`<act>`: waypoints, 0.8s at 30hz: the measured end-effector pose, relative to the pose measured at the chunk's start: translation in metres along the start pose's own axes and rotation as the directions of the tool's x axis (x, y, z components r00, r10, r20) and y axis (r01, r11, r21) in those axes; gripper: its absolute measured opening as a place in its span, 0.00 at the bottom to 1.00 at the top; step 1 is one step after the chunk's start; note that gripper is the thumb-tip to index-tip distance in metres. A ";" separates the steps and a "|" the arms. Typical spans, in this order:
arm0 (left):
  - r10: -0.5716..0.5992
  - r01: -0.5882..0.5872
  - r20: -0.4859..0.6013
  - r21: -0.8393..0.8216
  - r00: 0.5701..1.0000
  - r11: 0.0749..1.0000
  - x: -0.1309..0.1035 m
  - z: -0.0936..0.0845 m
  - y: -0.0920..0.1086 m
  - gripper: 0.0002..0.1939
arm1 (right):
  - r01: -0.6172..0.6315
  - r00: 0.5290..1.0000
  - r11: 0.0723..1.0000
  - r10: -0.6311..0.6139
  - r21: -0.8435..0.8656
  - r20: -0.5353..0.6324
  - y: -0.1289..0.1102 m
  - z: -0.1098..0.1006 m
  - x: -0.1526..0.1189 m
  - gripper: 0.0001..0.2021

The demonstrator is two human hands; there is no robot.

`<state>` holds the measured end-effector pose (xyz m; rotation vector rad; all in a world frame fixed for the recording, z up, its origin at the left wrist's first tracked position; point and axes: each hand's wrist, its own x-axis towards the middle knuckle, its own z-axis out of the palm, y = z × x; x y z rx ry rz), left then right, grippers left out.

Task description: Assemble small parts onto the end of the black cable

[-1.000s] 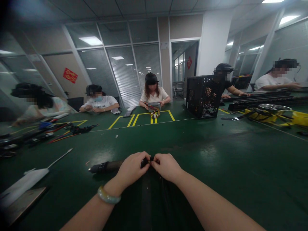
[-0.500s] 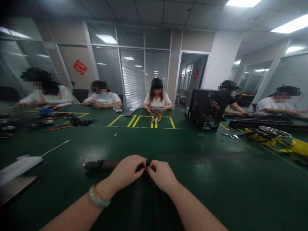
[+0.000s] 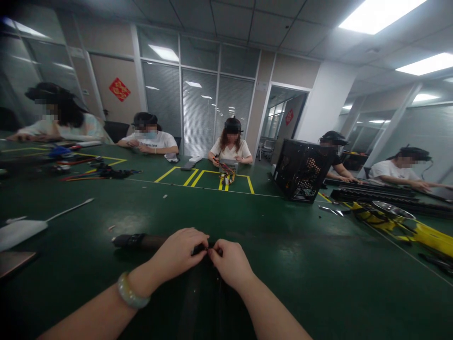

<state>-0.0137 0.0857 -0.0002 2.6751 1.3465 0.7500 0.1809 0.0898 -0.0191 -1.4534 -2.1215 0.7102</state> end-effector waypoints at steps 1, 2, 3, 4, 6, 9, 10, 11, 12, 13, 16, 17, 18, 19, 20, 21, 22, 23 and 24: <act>-0.001 0.001 -0.002 -0.004 1.000 1.000 0.000 0.001 -0.001 0.04 | -0.004 1.000 1.000 0.004 -0.003 0.000 0.000 0.000 0.000 0.10; 0.000 0.000 -0.001 -0.007 1.000 1.000 0.001 0.002 -0.002 0.04 | -0.006 1.000 1.000 0.006 -0.007 -0.001 0.000 0.000 0.000 0.10; 0.001 -0.001 -0.001 -0.011 1.000 1.000 0.001 0.002 -0.002 0.04 | -0.007 1.000 1.000 0.007 -0.013 -0.003 0.000 0.000 0.000 0.10; 0.003 -0.003 -0.001 -0.014 1.000 1.000 0.001 0.002 -0.003 0.04 | -0.005 1.000 1.000 0.005 -0.018 -0.008 0.000 0.000 0.000 0.10; 0.006 -0.006 0.002 -0.017 1.000 1.000 0.001 0.002 -0.003 0.04 | 0.006 1.000 1.000 -0.007 -0.024 -0.021 0.000 0.000 0.000 0.10; 0.001 -0.001 0.000 -0.020 1.000 1.000 0.001 0.001 -0.002 0.03 | 0.012 1.000 1.000 -0.012 -0.020 -0.020 -0.001 0.000 0.000 0.10; 0.001 -0.001 0.001 -0.021 1.000 1.000 0.000 0.001 -0.002 0.04 | 0.010 1.000 1.000 -0.010 -0.019 -0.016 -0.002 0.000 0.000 0.10; -0.001 0.001 0.001 -0.022 1.000 1.000 0.000 0.002 -0.002 0.04 | 0.007 1.000 1.000 -0.008 -0.019 -0.013 -0.002 0.000 0.000 0.10; -0.004 0.004 0.003 -0.024 1.000 1.000 0.000 0.002 -0.002 0.04 | 0.004 1.000 1.000 -0.004 -0.019 -0.009 -0.003 0.000 0.000 0.10; -0.008 0.009 0.008 -0.026 1.000 1.000 0.000 0.003 -0.002 0.05 | 0.002 1.000 1.000 -0.002 -0.020 -0.009 -0.003 0.000 0.000 0.10; -0.034 0.035 0.018 -0.026 0.999 0.999 0.000 0.004 -0.003 0.05 | 0.003 1.000 1.000 -0.004 -0.011 -0.007 -0.002 0.000 0.000 0.10; -0.039 0.039 0.021 -0.026 0.999 0.999 0.001 0.004 -0.003 0.05 | 0.003 1.000 1.000 -0.003 -0.004 -0.004 -0.002 -0.001 0.000 0.10; -0.040 0.041 0.022 -0.025 0.999 0.999 0.001 0.004 -0.003 0.05 | 0.002 1.000 1.000 -0.002 0.002 -0.002 -0.001 -0.001 0.000 0.10; -0.039 0.040 0.022 -0.023 0.999 0.999 0.001 0.004 -0.003 0.05 | 0.000 1.000 1.000 0.000 0.008 0.000 -0.001 -0.001 -0.001 0.10; -0.037 0.038 0.023 -0.020 0.999 0.999 0.001 0.004 -0.003 0.05 | -0.004 1.000 1.000 0.004 0.010 0.003 -0.001 -0.001 -0.001 0.11; -0.035 0.035 0.023 -0.018 0.999 0.999 0.001 0.004 -0.003 0.05 | -0.008 1.000 1.000 0.008 0.008 0.003 -0.001 -0.001 -0.001 0.11; -0.034 0.035 0.021 -0.014 0.999 0.999 0.001 0.004 -0.002 0.05 | -0.012 1.000 1.000 0.012 0.004 0.006 -0.001 -0.001 -0.001 0.11; -0.035 0.035 0.020 -0.009 0.999 0.999 0.001 0.003 -0.002 0.05 | -0.015 1.000 1.000 0.015 -0.001 0.008 -0.002 -0.001 0.000 0.11; -0.035 0.035 0.019 -0.004 0.999 0.999 0.001 0.003 -0.002 0.05 | -0.016 1.000 1.000 0.016 -0.008 0.009 -0.002 -0.001 0.000 0.11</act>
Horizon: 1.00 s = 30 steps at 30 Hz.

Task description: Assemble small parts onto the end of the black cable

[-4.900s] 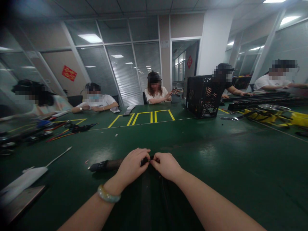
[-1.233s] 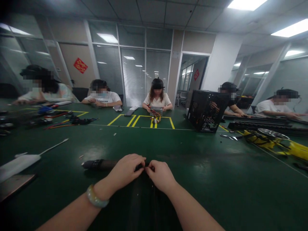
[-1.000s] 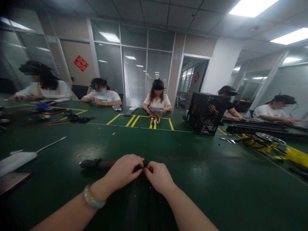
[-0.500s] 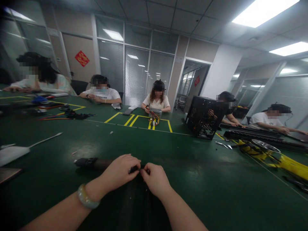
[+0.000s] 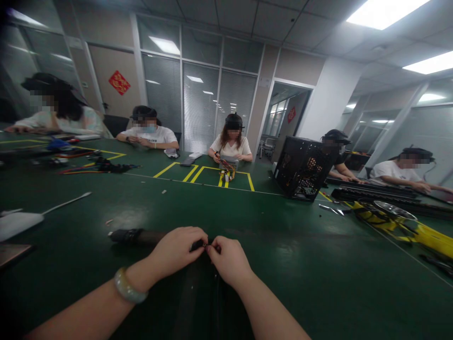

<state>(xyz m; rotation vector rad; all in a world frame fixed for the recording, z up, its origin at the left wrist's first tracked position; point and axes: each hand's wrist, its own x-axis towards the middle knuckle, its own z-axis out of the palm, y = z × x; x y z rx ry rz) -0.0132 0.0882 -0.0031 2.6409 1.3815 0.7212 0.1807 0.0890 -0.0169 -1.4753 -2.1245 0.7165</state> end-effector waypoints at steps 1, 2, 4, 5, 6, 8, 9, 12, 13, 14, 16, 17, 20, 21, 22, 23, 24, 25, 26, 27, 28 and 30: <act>0.000 0.000 0.002 0.004 1.000 1.000 0.000 0.000 0.000 0.04 | 0.000 1.000 1.000 0.000 -0.007 0.001 0.000 0.000 0.000 0.11; 0.000 0.000 0.005 0.007 1.000 1.000 0.000 0.000 0.000 0.04 | 0.001 1.000 1.000 -0.001 -0.012 0.000 0.000 0.000 0.000 0.12; 0.001 -0.001 0.012 0.011 1.000 1.000 0.000 -0.001 0.001 0.05 | 0.004 1.000 1.000 -0.004 -0.016 -0.004 0.000 0.000 0.000 0.12; 0.001 -0.001 0.013 0.011 1.000 1.000 0.000 -0.001 0.001 0.05 | 0.005 1.000 1.000 -0.006 -0.013 -0.006 0.000 0.001 0.000 0.12; 0.002 -0.002 0.013 0.010 1.000 1.000 0.000 -0.001 0.001 0.05 | 0.008 1.000 1.000 -0.008 -0.007 -0.004 0.001 0.001 0.000 0.12; 0.005 -0.005 0.010 0.012 1.000 1.000 0.000 -0.001 0.001 0.05 | 0.014 1.000 1.000 -0.014 0.002 -0.003 0.001 0.002 0.000 0.12; 0.005 -0.005 0.009 0.015 1.000 1.000 0.000 0.000 0.001 0.05 | 0.016 1.000 1.000 -0.016 0.002 -0.005 0.001 0.002 0.001 0.12; 0.001 -0.001 0.015 0.023 1.000 1.000 0.000 0.000 0.001 0.05 | 0.015 1.000 1.000 -0.015 -0.005 -0.012 0.002 0.002 0.001 0.11; -0.001 0.000 0.017 0.025 1.000 1.000 0.000 0.001 0.001 0.05 | 0.013 1.000 1.000 -0.013 -0.005 -0.012 0.002 0.002 0.001 0.11; -0.001 0.000 0.020 0.025 1.000 1.000 0.000 0.001 0.001 0.05 | 0.012 1.000 1.000 -0.012 -0.004 -0.009 0.002 0.002 0.001 0.11; -0.002 0.002 0.018 0.022 1.000 1.000 0.000 0.001 0.001 0.05 | 0.009 1.000 1.000 -0.009 -0.004 -0.007 0.002 0.002 0.001 0.11; -0.003 0.003 0.015 0.020 1.000 1.000 0.000 0.001 0.001 0.05 | 0.008 1.000 1.000 -0.008 -0.007 -0.011 0.002 0.002 0.001 0.11; -0.006 0.005 0.013 0.016 1.000 1.000 0.000 0.000 0.001 0.05 | 0.010 1.000 1.000 -0.010 -0.012 -0.018 0.000 0.001 0.001 0.11; -0.006 0.005 0.015 0.016 1.000 1.000 0.000 0.000 0.001 0.05 | 0.010 1.000 1.000 -0.010 -0.011 -0.017 0.000 0.001 0.001 0.11; -0.006 0.005 0.017 0.017 1.000 1.000 0.000 -0.001 0.001 0.05 | 0.010 1.000 1.000 -0.010 -0.008 -0.015 -0.001 0.000 0.000 0.11; -0.006 0.005 0.018 0.018 1.000 1.000 0.000 -0.001 0.001 0.05 | 0.007 1.000 1.000 -0.007 -0.007 -0.012 -0.002 0.000 0.000 0.11; -0.005 0.005 0.019 0.020 1.000 1.000 0.000 -0.002 0.002 0.05 | 0.004 1.000 1.000 -0.004 -0.008 -0.011 -0.003 -0.001 0.000 0.11; -0.003 0.003 0.020 0.021 1.000 1.000 0.000 -0.002 0.002 0.05 | 0.000 1.000 1.000 0.000 -0.010 -0.012 -0.003 -0.001 0.000 0.11; -0.001 0.001 0.020 0.021 1.000 1.000 0.000 -0.002 0.002 0.05 | -0.002 1.000 1.000 0.002 -0.011 -0.011 -0.003 -0.001 0.000 0.11; 0.001 -0.001 0.018 0.020 1.000 1.000 0.000 -0.002 0.002 0.05 | -0.003 1.000 1.000 0.003 -0.009 -0.009 -0.003 -0.001 0.000 0.11; 0.002 -0.002 0.016 0.017 1.000 1.000 0.000 -0.001 0.002 0.05 | -0.001 1.000 1.000 0.001 -0.003 -0.008 -0.002 0.000 0.000 0.11; 0.001 -0.001 0.010 0.011 1.000 1.000 0.000 0.000 0.001 0.05 | 0.010 1.000 1.000 -0.010 0.011 -0.010 0.000 0.001 0.001 0.11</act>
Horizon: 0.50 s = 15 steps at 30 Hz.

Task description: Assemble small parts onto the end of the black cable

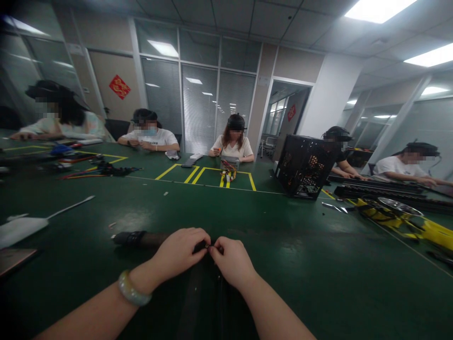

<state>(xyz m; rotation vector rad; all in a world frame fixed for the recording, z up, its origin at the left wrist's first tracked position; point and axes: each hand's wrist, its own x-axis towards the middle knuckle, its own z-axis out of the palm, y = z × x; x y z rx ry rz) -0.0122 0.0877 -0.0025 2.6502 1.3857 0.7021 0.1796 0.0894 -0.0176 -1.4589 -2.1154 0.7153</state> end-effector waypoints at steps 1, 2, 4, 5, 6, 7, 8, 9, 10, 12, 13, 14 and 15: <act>-0.001 0.001 -0.003 -0.003 1.000 1.000 0.000 0.001 0.000 0.05 | 0.006 1.000 1.000 -0.006 0.005 -0.002 0.001 0.001 0.000 0.11; -0.003 0.003 -0.005 -0.005 1.000 1.000 0.000 0.001 -0.001 0.05 | 0.011 1.000 1.000 -0.011 0.007 -0.005 0.002 0.001 0.000 0.11; -0.004 0.004 -0.005 -0.005 1.000 1.000 0.000 0.002 -0.001 0.05 | 0.017 1.000 1.000 -0.017 0.005 -0.010 0.003 0.002 0.000 0.11; -0.003 0.003 -0.005 -0.003 1.000 1.000 0.000 0.003 -0.002 0.05 | 0.018 1.000 1.000 -0.018 0.003 -0.010 0.003 0.002 0.000 0.11; -0.003 0.003 -0.004 0.001 1.000 1.000 0.000 0.003 -0.002 0.05 | 0.021 1.000 1.000 -0.021 0.001 -0.010 0.003 0.002 0.000 0.11; -0.002 0.002 -0.002 0.005 1.000 1.000 0.000 0.003 -0.002 0.05 | 0.024 1.000 1.000 -0.024 -0.003 -0.009 0.003 0.001 0.000 0.11; 0.001 -0.001 0.002 0.010 1.000 1.000 0.000 0.002 -0.002 0.05 | 0.027 1.000 1.000 -0.027 -0.008 -0.013 0.004 0.001 0.000 0.11; 0.004 -0.004 0.006 0.013 1.000 1.000 0.000 0.002 -0.002 0.05 | 0.031 0.999 0.999 -0.031 -0.013 -0.017 0.004 0.001 0.000 0.11; 0.007 -0.008 0.010 0.016 1.000 1.000 0.000 0.002 -0.002 0.05 | 0.034 0.999 0.999 -0.035 -0.019 -0.021 0.004 0.001 0.001 0.10; 0.012 -0.012 0.016 0.018 1.000 1.000 0.000 0.000 -0.001 0.05 | 0.041 0.999 0.999 -0.042 -0.030 -0.028 0.005 0.001 0.001 0.11; 0.011 -0.012 0.016 0.017 1.000 1.000 0.000 0.000 -0.001 0.05 | 0.044 0.999 0.998 -0.045 -0.034 -0.029 0.005 0.001 0.001 0.11; 0.009 -0.010 0.015 0.016 1.000 1.000 0.000 -0.001 -0.001 0.05 | 0.046 0.998 0.998 -0.047 -0.038 -0.028 0.005 0.001 0.001 0.11; 0.006 -0.006 0.013 0.014 1.000 1.000 0.000 -0.001 0.000 0.05 | 0.046 0.999 0.998 -0.047 -0.041 -0.024 0.004 0.001 0.001 0.11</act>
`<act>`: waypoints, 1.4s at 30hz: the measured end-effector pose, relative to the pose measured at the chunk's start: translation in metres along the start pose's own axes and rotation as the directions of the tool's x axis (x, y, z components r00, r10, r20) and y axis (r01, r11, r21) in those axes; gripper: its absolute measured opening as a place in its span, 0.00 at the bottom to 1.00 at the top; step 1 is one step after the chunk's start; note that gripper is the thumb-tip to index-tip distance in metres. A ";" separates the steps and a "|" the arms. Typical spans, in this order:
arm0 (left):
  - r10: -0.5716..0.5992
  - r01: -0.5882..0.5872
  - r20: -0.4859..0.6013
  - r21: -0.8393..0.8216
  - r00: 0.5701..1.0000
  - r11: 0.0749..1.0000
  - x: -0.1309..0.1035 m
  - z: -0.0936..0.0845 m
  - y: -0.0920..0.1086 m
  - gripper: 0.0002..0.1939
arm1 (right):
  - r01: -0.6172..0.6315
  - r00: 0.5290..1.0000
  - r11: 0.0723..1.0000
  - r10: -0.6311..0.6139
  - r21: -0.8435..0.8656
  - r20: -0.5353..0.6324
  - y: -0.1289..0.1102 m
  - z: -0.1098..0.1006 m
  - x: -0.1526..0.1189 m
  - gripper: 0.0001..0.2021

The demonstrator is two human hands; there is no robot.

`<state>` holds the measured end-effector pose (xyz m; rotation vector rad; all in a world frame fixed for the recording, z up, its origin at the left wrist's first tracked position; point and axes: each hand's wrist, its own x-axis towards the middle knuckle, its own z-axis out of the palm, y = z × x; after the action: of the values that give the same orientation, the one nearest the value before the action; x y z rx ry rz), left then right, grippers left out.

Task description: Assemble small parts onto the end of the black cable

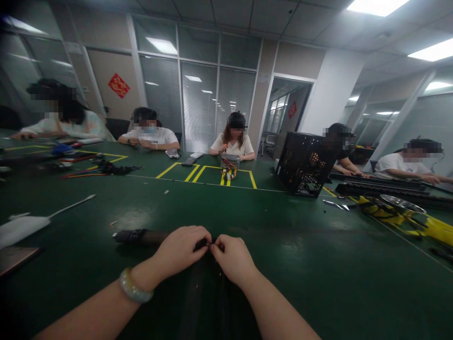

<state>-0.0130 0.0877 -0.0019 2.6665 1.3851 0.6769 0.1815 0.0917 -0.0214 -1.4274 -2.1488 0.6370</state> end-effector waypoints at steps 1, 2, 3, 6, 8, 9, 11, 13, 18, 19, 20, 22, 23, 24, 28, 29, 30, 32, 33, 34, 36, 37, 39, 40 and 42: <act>-0.003 0.003 -0.002 -0.002 1.000 1.000 0.000 0.000 0.000 0.05 | -0.003 1.000 1.000 0.003 -0.002 0.003 -0.001 0.000 0.000 0.11; -0.005 0.005 -0.005 -0.004 1.000 1.000 0.000 0.000 0.000 0.05 | -0.009 1.000 1.000 0.009 -0.003 0.008 -0.001 0.000 0.000 0.11; -0.007 0.007 -0.007 -0.006 1.000 1.000 0.000 0.000 0.001 0.05 | -0.014 1.000 1.000 0.014 -0.003 0.014 -0.002 0.000 0.000 0.11; -0.011 0.011 -0.007 -0.009 1.000 1.000 -0.001 0.000 0.000 0.05 | -0.028 0.999 1.000 0.028 0.001 0.023 -0.004 -0.001 -0.001 0.11; -0.012 0.012 -0.005 -0.009 1.000 1.000 -0.001 0.001 0.000 0.05 | -0.026 0.999 1.000 0.026 0.007 0.026 -0.005 -0.002 -0.001 0.11; -0.011 0.011 -0.002 -0.009 1.000 1.000 -0.001 0.001 0.000 0.05 | -0.023 0.999 1.000 0.023 0.012 0.025 -0.005 -0.003 -0.001 0.11; -0.009 0.009 0.001 -0.005 1.000 1.000 -0.001 0.001 0.000 0.05 | -0.022 0.999 1.000 0.022 0.019 0.028 -0.005 -0.003 -0.002 0.11; -0.006 0.006 0.002 -0.003 1.000 1.000 -0.001 0.000 0.000 0.05 | -0.032 0.999 0.999 0.032 0.015 0.033 -0.005 -0.003 -0.001 0.12; 0.001 -0.001 -0.010 -0.012 1.000 1.000 -0.001 0.000 0.001 0.05 | -0.038 0.999 0.999 0.037 0.018 0.039 -0.005 -0.003 -0.001 0.12; -0.001 0.001 -0.013 -0.012 1.000 1.000 -0.001 0.000 0.001 0.05 | -0.037 0.999 0.999 0.036 0.023 0.037 -0.004 -0.003 -0.001 0.12; -0.007 0.007 -0.018 -0.010 1.000 1.000 -0.001 0.000 0.001 0.05 | -0.037 0.999 0.999 0.036 0.029 0.041 -0.004 -0.003 -0.001 0.12; -0.020 0.019 -0.022 -0.004 1.000 1.000 -0.001 0.000 0.001 0.05 | -0.037 0.998 0.999 0.035 0.039 0.046 -0.004 -0.003 -0.001 0.12; -0.025 0.025 -0.023 0.001 0.999 1.000 -0.001 0.000 0.001 0.05 | -0.036 0.998 0.999 0.034 0.038 0.045 -0.003 -0.002 -0.001 0.12; -0.029 0.030 -0.021 0.007 0.999 1.000 -0.001 0.000 0.001 0.05 | -0.034 0.999 0.999 0.033 0.033 0.040 -0.003 -0.001 -0.001 0.11; -0.025 0.025 -0.002 0.024 1.000 0.999 -0.001 0.000 0.001 0.04 | -0.017 1.000 1.000 0.017 0.011 0.021 -0.002 0.000 -0.001 0.11; -0.023 0.023 0.000 0.022 1.000 0.999 -0.001 0.000 0.002 0.04 | -0.016 1.000 1.000 0.016 0.015 0.023 -0.002 -0.001 -0.001 0.11; -0.021 0.021 0.002 0.019 1.000 1.000 -0.001 -0.001 0.002 0.04 | -0.018 0.999 1.000 0.018 0.022 0.027 -0.003 -0.001 -0.001 0.11; -0.015 0.015 0.005 0.011 1.000 1.000 0.000 -0.001 0.002 0.03 | -0.027 0.999 0.999 0.025 0.041 0.031 -0.005 -0.003 -0.002 0.12; -0.011 0.011 0.008 0.008 1.000 1.000 0.000 -0.002 0.003 0.03 | -0.030 0.999 0.998 0.029 0.051 0.032 -0.006 -0.003 -0.002 0.12; -0.008 0.008 0.010 0.006 1.000 1.000 0.000 -0.002 0.003 0.03 | -0.034 0.999 0.998 0.032 0.061 0.033 -0.006 -0.004 -0.002 0.12; -0.011 0.011 0.013 0.010 1.000 1.000 0.000 -0.002 0.003 0.04 | -0.044 0.998 0.996 0.041 0.079 0.037 -0.008 -0.005 -0.003 0.12; -0.015 0.015 0.014 0.013 1.000 1.000 0.000 -0.002 0.003 0.03 | -0.051 0.998 0.995 0.048 0.087 0.041 -0.008 -0.005 -0.002 0.12; -0.024 0.023 0.019 0.017 1.000 1.000 0.000 -0.001 0.003 0.03 | -0.069 0.997 0.993 0.065 0.097 0.050 -0.008 -0.005 -0.002 0.12; -0.027 0.027 0.021 0.020 0.999 0.999 0.000 -0.001 0.003 0.03 | -0.077 0.996 0.992 0.072 0.098 0.054 -0.008 -0.005 -0.001 0.12; -0.034 0.034 0.024 0.022 0.999 0.999 0.000 -0.001 0.003 0.03 | -0.086 0.995 0.992 0.081 0.095 0.055 -0.008 -0.004 -0.001 0.13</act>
<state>-0.0115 0.0859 -0.0007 2.6513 1.4363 0.6286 0.1785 0.0888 -0.0134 -1.4694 -2.0756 0.8062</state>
